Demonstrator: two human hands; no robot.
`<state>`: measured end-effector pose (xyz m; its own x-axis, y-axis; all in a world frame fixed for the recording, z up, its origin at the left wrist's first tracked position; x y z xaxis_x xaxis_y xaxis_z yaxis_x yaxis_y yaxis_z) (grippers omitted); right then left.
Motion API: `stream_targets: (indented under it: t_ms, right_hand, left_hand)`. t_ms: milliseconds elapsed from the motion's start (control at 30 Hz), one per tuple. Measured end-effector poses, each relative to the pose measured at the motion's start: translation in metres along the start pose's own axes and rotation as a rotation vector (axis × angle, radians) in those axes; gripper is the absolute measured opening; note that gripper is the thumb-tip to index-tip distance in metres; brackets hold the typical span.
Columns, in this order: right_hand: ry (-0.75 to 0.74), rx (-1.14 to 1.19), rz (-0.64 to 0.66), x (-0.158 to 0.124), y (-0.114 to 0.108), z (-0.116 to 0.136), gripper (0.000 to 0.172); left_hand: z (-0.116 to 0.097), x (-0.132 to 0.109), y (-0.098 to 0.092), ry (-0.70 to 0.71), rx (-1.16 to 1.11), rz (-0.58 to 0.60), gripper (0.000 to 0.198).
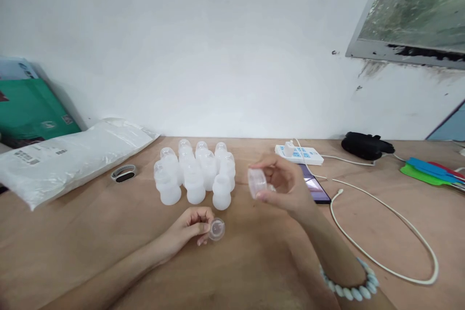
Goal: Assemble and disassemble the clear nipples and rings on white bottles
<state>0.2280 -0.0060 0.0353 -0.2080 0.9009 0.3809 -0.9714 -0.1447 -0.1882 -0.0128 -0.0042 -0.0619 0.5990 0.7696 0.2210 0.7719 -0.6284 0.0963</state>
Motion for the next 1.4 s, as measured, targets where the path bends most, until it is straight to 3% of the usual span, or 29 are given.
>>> stream_targets:
  t_ms: [100,233,400,467,633,700,800,900,1100,1400]
  right_hand:
    - [0.117,-0.216,0.026,0.002,-0.018,0.001,0.034]
    - [0.32,-0.635,0.233,-0.005,-0.007,-0.023,0.031]
    - [0.398,-0.878,0.361,-0.012,0.01,-0.044,0.052]
    - [0.385,-0.887,0.357,-0.01,0.012,-0.041,0.051]
    - [0.335,-0.837,0.272,0.004,0.005,-0.037,0.025]
    - [0.329,-0.895,0.144,0.014,-0.008,-0.048,0.022]
    - [0.435,-1.121,-0.195,0.03,-0.042,-0.073,0.029]
    - [0.535,-1.217,-0.329,0.04,-0.078,-0.101,0.027]
    - [0.579,-1.299,-0.342,0.042,-0.111,-0.137,0.02]
    - [0.552,-1.211,-0.443,0.032,-0.145,-0.134,0.019]
  left_hand:
    - [-0.005,0.0,0.001,-0.014,0.084,0.031,0.02]
    - [-0.008,-0.004,0.002,-0.041,0.228,0.028,0.017]
    - [-0.014,-0.014,-0.014,-0.071,0.591,0.042,0.015]
    - [-0.018,-0.018,-0.023,-0.048,0.74,0.046,0.009]
    - [-0.019,-0.026,-0.04,0.038,0.979,0.062,0.012]
    - [-0.017,-0.029,-0.044,0.048,1.023,0.048,0.014]
    - [-0.014,-0.031,-0.045,0.043,1.035,0.038,0.02]
    - [-0.012,-0.031,-0.045,0.047,1.016,0.031,0.024]
    - [-0.011,-0.033,-0.045,0.023,1.052,0.041,0.033]
    - [-0.013,-0.033,-0.044,-0.027,1.077,0.097,0.036]
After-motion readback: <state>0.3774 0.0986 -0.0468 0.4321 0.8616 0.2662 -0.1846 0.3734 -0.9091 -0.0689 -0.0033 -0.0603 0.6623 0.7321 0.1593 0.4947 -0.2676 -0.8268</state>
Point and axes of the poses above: each hand's wrist, its own x-axis towards the middle knuckle, its own y-axis out of the palm, z = x × y, the point moved 1 cm from there along x, towards the middle knuckle, and after that the axes turned 14 degrees about y, right-handed, at the moved point
